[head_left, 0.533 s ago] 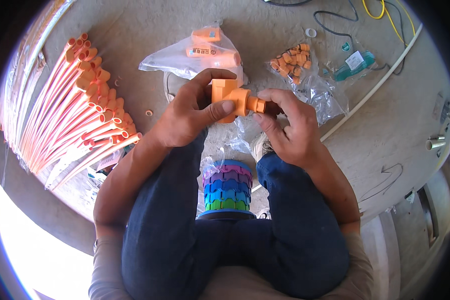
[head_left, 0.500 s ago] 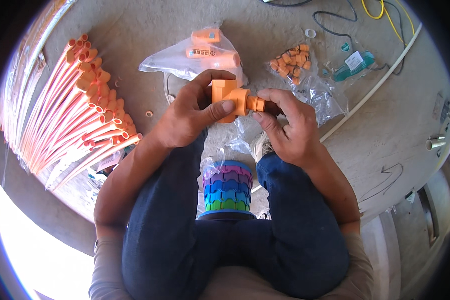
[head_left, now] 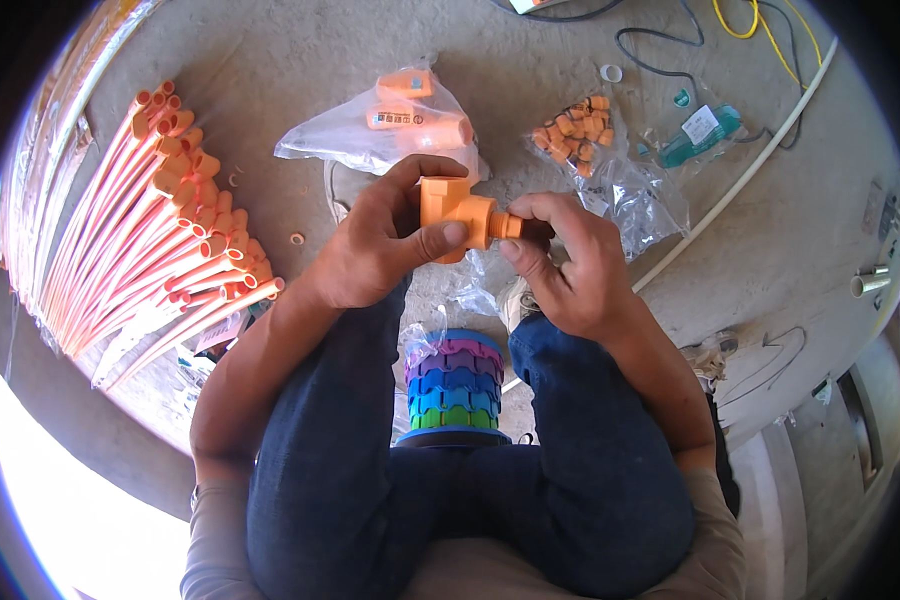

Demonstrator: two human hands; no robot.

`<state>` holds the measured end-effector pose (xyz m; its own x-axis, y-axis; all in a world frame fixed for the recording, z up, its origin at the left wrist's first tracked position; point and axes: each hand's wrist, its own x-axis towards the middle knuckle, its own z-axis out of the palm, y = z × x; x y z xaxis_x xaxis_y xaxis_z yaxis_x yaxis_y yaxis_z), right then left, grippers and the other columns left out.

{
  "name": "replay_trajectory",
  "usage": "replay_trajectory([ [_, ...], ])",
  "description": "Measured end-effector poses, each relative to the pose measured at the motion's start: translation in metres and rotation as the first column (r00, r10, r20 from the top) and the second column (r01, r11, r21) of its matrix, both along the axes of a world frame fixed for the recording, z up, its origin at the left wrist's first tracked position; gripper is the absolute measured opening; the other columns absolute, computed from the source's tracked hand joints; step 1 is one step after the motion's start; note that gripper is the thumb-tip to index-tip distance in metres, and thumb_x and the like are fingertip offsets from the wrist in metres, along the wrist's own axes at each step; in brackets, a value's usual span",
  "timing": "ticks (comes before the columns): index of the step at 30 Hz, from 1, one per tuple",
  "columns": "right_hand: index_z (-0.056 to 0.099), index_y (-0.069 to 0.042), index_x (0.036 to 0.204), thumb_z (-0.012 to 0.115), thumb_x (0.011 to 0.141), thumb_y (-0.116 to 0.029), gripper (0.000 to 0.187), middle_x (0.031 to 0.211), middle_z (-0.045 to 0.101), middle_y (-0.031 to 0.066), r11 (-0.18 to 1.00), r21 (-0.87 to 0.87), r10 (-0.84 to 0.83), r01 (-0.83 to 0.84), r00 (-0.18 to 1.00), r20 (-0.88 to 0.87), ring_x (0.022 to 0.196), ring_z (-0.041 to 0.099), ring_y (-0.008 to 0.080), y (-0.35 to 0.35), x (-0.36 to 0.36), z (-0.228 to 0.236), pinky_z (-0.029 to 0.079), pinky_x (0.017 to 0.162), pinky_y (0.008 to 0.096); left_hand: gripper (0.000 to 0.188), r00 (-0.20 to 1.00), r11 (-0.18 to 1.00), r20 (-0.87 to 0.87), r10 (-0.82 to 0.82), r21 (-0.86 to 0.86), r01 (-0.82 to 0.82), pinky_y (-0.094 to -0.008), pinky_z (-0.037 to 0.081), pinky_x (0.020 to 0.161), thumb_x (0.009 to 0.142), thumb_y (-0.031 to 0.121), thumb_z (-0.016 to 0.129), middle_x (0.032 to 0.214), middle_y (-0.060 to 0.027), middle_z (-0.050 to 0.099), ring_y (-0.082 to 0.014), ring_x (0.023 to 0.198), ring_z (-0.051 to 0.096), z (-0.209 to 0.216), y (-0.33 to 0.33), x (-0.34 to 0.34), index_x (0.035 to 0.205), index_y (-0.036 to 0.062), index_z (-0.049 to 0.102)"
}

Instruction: The person takes various orange plastic pipe fittings from plastic bags and a box on the floor and connects them by hand to form larger components.

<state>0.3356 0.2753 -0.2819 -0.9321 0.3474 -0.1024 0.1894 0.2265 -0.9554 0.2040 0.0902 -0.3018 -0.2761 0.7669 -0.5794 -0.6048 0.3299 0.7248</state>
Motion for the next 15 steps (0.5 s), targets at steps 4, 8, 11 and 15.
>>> replay_trajectory([
  [4, 0.061, -0.002, 0.096, 0.064, 0.098, -0.027, 0.025, 0.069, 0.062, 0.0143, 0.958, -0.005, 0.269, -0.285, 0.898, 0.349, 0.058, 0.062, 0.0294, 0.017, 0.009, -0.007, 0.047, 0.054, 0.0394, 0.058, 0.999, 0.999, -0.012, -0.040, -0.018, 0.040, -0.0305, 0.056, 0.085, 0.095, 0.026, 0.073, 0.108, -0.0130, 0.062, -0.0165, 0.099, 0.065, 0.007, 0.002, -0.001, 0.134, -0.0034, 0.042],
  [8, 0.059, -0.003, 0.086, 0.062, 0.100, -0.032, 0.032, 0.065, 0.060, 0.0169, 0.998, -0.030, 0.055, -0.055, 0.998, 0.012, 0.058, 0.058, 0.0368, -0.002, -0.001, -0.004, 0.045, 0.054, 0.0420, 0.055, 0.996, 0.998, 0.065, 0.053, -0.024, -0.052, -0.0301, 0.055, 0.084, 0.095, 0.023, 0.072, 0.109, -0.0121, 0.061, -0.0157, 0.098, 0.063, 0.003, -0.001, -0.001, 0.134, -0.0026, 0.042],
  [11, 0.059, -0.003, 0.091, 0.064, 0.099, -0.032, 0.031, 0.067, 0.059, 0.0171, 0.970, 0.092, 0.210, -0.224, 0.968, 0.140, 0.059, 0.058, 0.0377, 0.011, 0.007, -0.006, 0.046, 0.055, 0.0426, 0.056, 0.996, 0.998, -0.059, -0.061, -0.010, 0.060, -0.0299, 0.054, 0.082, 0.095, 0.023, 0.073, 0.108, -0.0117, 0.060, -0.0149, 0.096, 0.063, 0.007, 0.002, -0.002, 0.133, -0.0022, 0.042],
  [15, 0.057, -0.003, 0.096, 0.065, 0.098, -0.033, 0.031, 0.074, 0.061, 0.0178, 0.939, -0.142, 0.345, -0.314, 0.864, 0.367, 0.063, 0.059, 0.0378, 0.014, 0.007, -0.010, 0.047, 0.057, 0.0431, 0.058, 0.999, 0.998, -0.010, -0.043, -0.042, 0.042, -0.0293, 0.053, 0.081, 0.093, 0.024, 0.074, 0.107, -0.0116, 0.060, -0.0140, 0.095, 0.062, 0.008, 0.001, -0.002, 0.133, -0.0017, 0.042],
])
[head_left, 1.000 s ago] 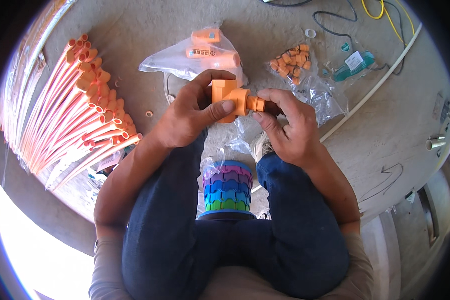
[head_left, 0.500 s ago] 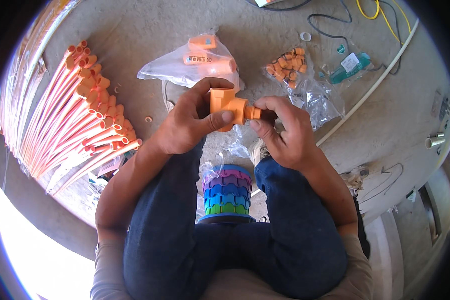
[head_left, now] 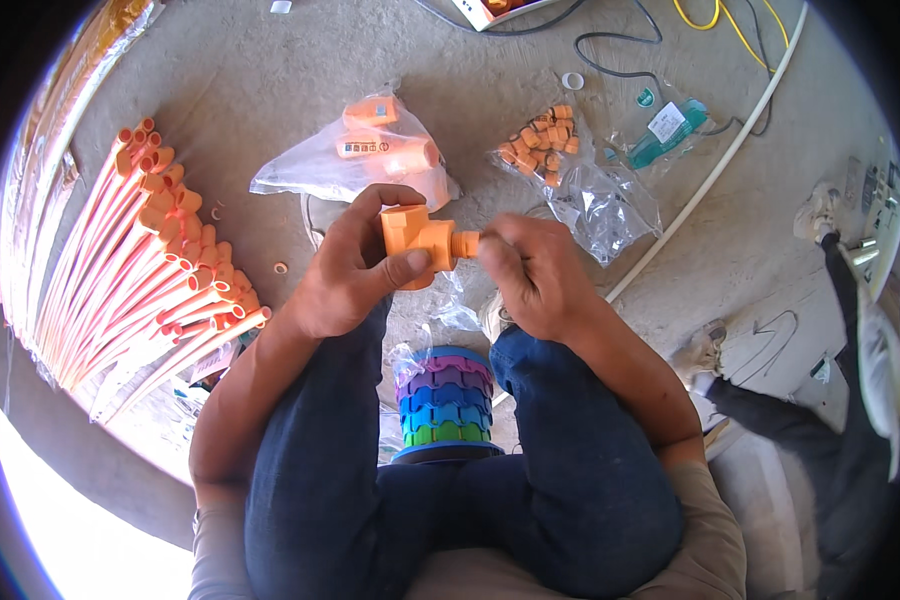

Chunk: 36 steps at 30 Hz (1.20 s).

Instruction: The person takes various orange plastic pipe fittings from plastic bags and a box on the floor and connects them by hand to form larger components.

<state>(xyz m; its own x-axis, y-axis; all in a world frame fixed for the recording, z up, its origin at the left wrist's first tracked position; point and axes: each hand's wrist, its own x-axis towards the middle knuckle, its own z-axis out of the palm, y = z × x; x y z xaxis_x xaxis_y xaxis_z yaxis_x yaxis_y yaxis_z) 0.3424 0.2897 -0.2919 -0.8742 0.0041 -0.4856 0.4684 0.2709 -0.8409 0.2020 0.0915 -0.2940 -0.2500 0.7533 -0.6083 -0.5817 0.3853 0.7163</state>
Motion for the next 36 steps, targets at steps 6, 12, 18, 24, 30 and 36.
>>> replay_trajectory([
  [6, 0.061, -0.001, 0.096, 0.063, 0.099, -0.034, 0.033, 0.072, 0.058, 0.0151, 0.986, 0.150, -0.026, 0.070, 0.960, -0.278, 0.061, 0.058, 0.0319, 0.002, 0.007, -0.006, 0.046, 0.056, 0.0427, 0.059, 0.999, 0.999, 0.039, 0.031, 0.031, -0.032, -0.0289, 0.053, 0.082, 0.092, 0.025, 0.075, 0.107, -0.0114, 0.059, -0.0136, 0.095, 0.061, 0.003, 0.002, 0.004, 0.133, -0.0012, 0.042],
  [12, 0.061, -0.001, 0.093, 0.060, 0.101, -0.031, 0.031, 0.073, 0.057, 0.0136, 0.954, 0.009, -0.263, 0.299, 0.853, -0.451, 0.060, 0.057, 0.0273, -0.009, -0.007, 0.001, 0.046, 0.056, 0.0422, 0.061, 0.997, 0.997, 0.039, 0.060, 0.035, -0.062, -0.0285, 0.053, 0.081, 0.090, 0.025, 0.078, 0.105, -0.0109, 0.060, -0.0135, 0.093, 0.062, 0.001, 0.002, 0.003, 0.132, -0.0007, 0.042],
  [18, 0.059, -0.001, 0.097, 0.060, 0.100, -0.030, 0.030, 0.083, 0.060, 0.0137, 0.989, -0.146, 0.005, 0.012, 0.993, 0.116, 0.065, 0.058, 0.0263, 0.006, 0.004, -0.004, 0.046, 0.058, 0.0405, 0.059, 0.998, 0.998, 0.058, 0.022, 0.063, -0.026, -0.0287, 0.053, 0.080, 0.092, 0.025, 0.076, 0.104, -0.0106, 0.060, -0.0139, 0.092, 0.062, 0.004, 0.004, 0.003, 0.132, -0.0010, 0.042],
  [24, 0.058, -0.001, 0.094, 0.060, 0.100, -0.031, 0.030, 0.082, 0.061, 0.0140, 0.987, 0.132, -0.036, 0.091, 0.928, -0.371, 0.066, 0.059, 0.0282, 0.003, 0.007, -0.008, 0.046, 0.058, 0.0408, 0.058, 0.997, 0.997, 0.070, 0.031, 0.062, -0.036, -0.0287, 0.053, 0.080, 0.092, 0.024, 0.076, 0.104, -0.0108, 0.061, -0.0137, 0.093, 0.062, 0.002, 0.003, 0.004, 0.131, -0.0015, 0.041],
  [30, 0.057, -0.001, 0.088, 0.058, 0.101, -0.027, 0.029, 0.076, 0.060, 0.0155, 0.967, -0.004, -0.241, 0.256, 0.903, -0.356, 0.064, 0.059, 0.0314, -0.009, -0.004, -0.001, 0.045, 0.058, 0.0422, 0.064, 0.996, 1.000, 0.086, 0.027, 0.013, -0.029, -0.0283, 0.051, 0.082, 0.090, 0.030, 0.078, 0.108, -0.0091, 0.060, -0.0141, 0.096, 0.061, 0.003, 0.003, 0.001, 0.132, 0.0004, 0.041],
  [36, 0.057, 0.000, 0.075, 0.054, 0.103, -0.029, 0.040, 0.063, 0.055, 0.0144, 0.986, -0.102, -0.126, 0.132, 0.990, 0.070, 0.057, 0.056, 0.0310, 0.001, -0.002, 0.007, 0.043, 0.056, 0.0424, 0.058, 0.989, 0.996, -0.137, -0.050, 0.073, 0.060, -0.0295, 0.054, 0.082, 0.093, 0.026, 0.076, 0.104, -0.0120, 0.062, -0.0140, 0.094, 0.063, 0.007, 0.002, 0.003, 0.131, -0.0022, 0.043],
])
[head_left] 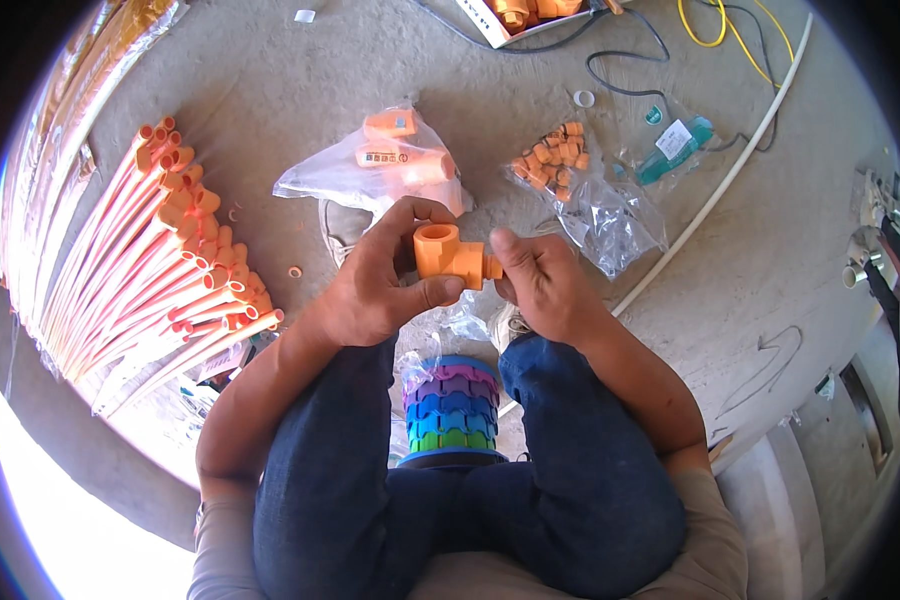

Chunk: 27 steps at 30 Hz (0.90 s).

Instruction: The person takes various orange plastic pipe fittings from plastic bags and a box on the floor and connects them by hand to form larger components.

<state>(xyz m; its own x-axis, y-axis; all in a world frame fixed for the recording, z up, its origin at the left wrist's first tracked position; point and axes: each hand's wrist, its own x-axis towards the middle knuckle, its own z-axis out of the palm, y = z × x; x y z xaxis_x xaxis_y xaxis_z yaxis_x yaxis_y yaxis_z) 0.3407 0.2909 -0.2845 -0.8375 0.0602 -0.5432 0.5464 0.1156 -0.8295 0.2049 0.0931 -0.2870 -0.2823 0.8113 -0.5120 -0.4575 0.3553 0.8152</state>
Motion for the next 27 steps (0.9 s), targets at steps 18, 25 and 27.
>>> replay_trajectory([
  [18, 0.061, -0.003, 0.080, 0.057, 0.102, -0.033, 0.038, 0.060, 0.053, 0.0111, 0.929, 0.238, -0.102, 0.285, 0.812, -0.575, 0.052, 0.051, 0.0240, -0.019, -0.010, -0.018, 0.043, 0.054, 0.0379, 0.054, 0.963, 0.996, 0.261, 0.071, -0.065, -0.056, -0.0296, 0.053, 0.080, 0.091, 0.020, 0.077, 0.103, -0.0113, 0.060, -0.0141, 0.091, 0.063, -0.007, 0.000, 0.000, 0.127, -0.0032, 0.044],
  [25, 0.060, -0.003, 0.102, 0.062, 0.097, -0.027, 0.025, 0.090, 0.061, 0.0147, 0.978, -0.174, 0.145, -0.117, 0.977, 0.159, 0.076, 0.064, 0.0313, 0.000, 0.003, -0.012, 0.050, 0.062, 0.0429, 0.055, 0.945, 0.997, -0.325, 0.026, 0.076, -0.001, -0.0307, 0.054, 0.082, 0.091, 0.021, 0.077, 0.105, -0.0115, 0.062, -0.0153, 0.095, 0.064, -0.012, -0.003, 0.003, 0.128, -0.0029, 0.044],
  [27, 0.060, -0.003, 0.097, 0.064, 0.096, -0.029, 0.026, 0.087, 0.059, 0.0144, 0.992, 0.074, 0.114, -0.106, 0.986, -0.117, 0.075, 0.063, 0.0325, 0.000, 0.002, -0.009, 0.050, 0.062, 0.0429, 0.054, 0.951, 0.993, 0.297, 0.088, -0.104, -0.059, -0.0321, 0.054, 0.085, 0.092, 0.026, 0.075, 0.110, -0.0118, 0.062, -0.0163, 0.100, 0.063, -0.010, 0.000, -0.002, 0.128, -0.0030, 0.047],
])
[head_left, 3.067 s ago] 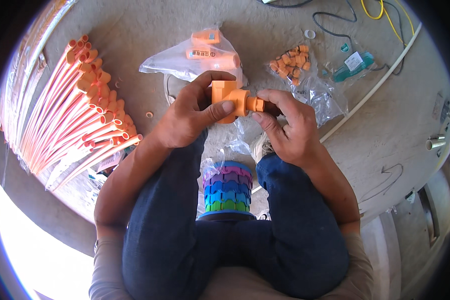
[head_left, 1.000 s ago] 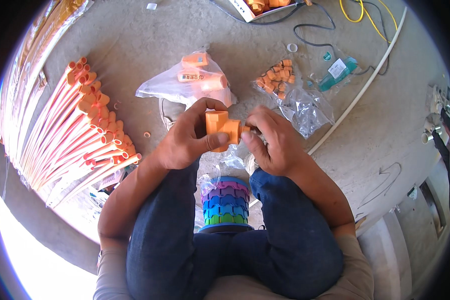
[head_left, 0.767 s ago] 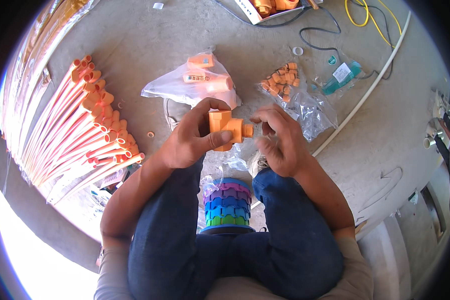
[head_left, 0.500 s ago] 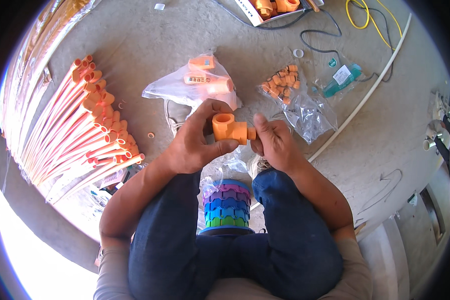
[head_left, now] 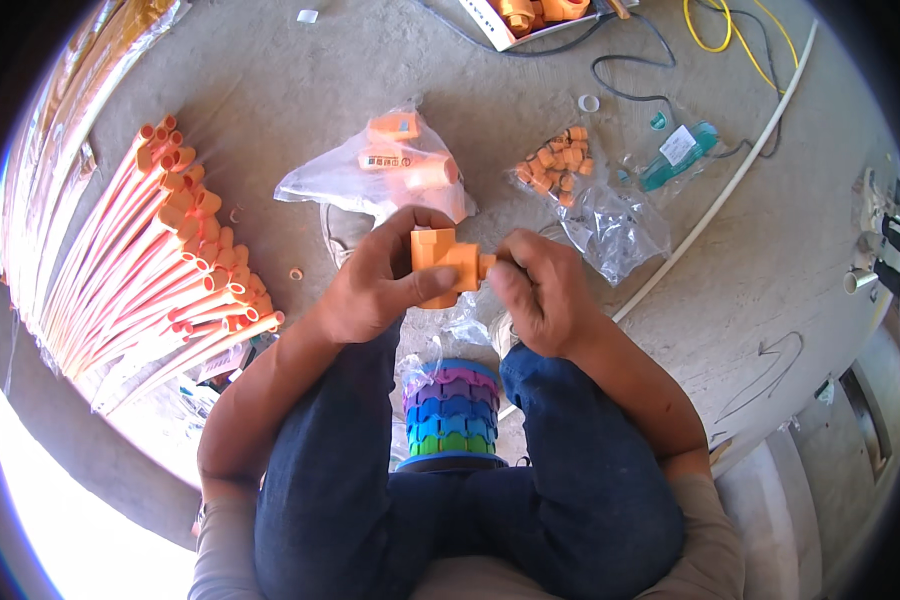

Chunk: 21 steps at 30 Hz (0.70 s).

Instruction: The person takes various orange plastic pipe fittings from plastic bags and a box on the floor and connects them by hand to form larger components.

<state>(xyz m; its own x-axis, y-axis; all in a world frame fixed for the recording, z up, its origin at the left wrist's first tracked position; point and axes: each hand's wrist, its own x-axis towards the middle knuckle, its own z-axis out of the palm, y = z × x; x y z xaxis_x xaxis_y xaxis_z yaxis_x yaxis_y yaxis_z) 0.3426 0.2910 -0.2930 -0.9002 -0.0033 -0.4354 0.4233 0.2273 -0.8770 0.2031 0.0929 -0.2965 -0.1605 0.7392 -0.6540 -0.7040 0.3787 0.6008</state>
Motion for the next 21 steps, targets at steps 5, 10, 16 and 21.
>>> replay_trajectory([
  [5, 0.057, -0.004, 0.086, 0.073, 0.087, -0.030, 0.030, 0.082, 0.056, 0.0126, 0.907, 0.422, 0.248, 0.010, 0.796, -0.553, 0.071, 0.061, 0.0299, 0.003, -0.010, -0.002, 0.050, 0.063, 0.0397, 0.051, 0.950, 1.000, 0.311, 0.014, -0.010, -0.012, -0.0330, 0.055, 0.081, 0.095, 0.037, 0.068, 0.109, -0.0121, 0.064, -0.0189, 0.093, 0.066, -0.003, -0.001, 0.004, 0.125, -0.0029, 0.055],
  [10, 0.051, -0.006, 0.079, 0.070, 0.088, -0.026, 0.030, 0.071, 0.055, 0.0107, 0.943, 0.332, 0.225, -0.032, 0.798, -0.559, 0.058, 0.059, 0.0293, 0.003, -0.014, 0.001, 0.048, 0.053, 0.0394, 0.056, 0.813, 0.994, 0.576, -0.081, 0.110, 0.021, -0.0316, 0.055, 0.078, 0.095, 0.041, 0.066, 0.106, -0.0122, 0.064, -0.0208, 0.089, 0.067, -0.002, -0.006, 0.001, 0.126, -0.0029, 0.054],
  [16, 0.051, -0.003, 0.080, 0.059, 0.099, -0.024, 0.030, 0.064, 0.055, 0.0168, 0.988, 0.134, -0.047, 0.082, 0.968, -0.247, 0.057, 0.059, 0.0383, -0.010, -0.010, 0.016, 0.045, 0.051, 0.0444, 0.052, 0.920, 0.988, 0.389, 0.048, 0.114, -0.099, -0.0341, 0.056, 0.086, 0.101, 0.025, 0.063, 0.115, -0.0139, 0.060, -0.0215, 0.096, 0.066, 0.003, 0.007, 0.004, 0.136, -0.0053, 0.040],
  [21, 0.054, 0.000, 0.083, 0.048, 0.104, -0.023, 0.032, 0.062, 0.056, 0.0209, 0.972, 0.003, -0.235, 0.236, 0.969, -0.074, 0.059, 0.059, 0.0434, -0.009, -0.005, 0.014, 0.042, 0.052, 0.0459, 0.055, 0.970, 0.993, -0.229, -0.087, 0.053, 0.101, -0.0336, 0.054, 0.087, 0.096, 0.021, 0.070, 0.114, -0.0174, 0.061, -0.0244, 0.099, 0.066, 0.020, 0.021, 0.004, 0.135, -0.0044, 0.039],
])
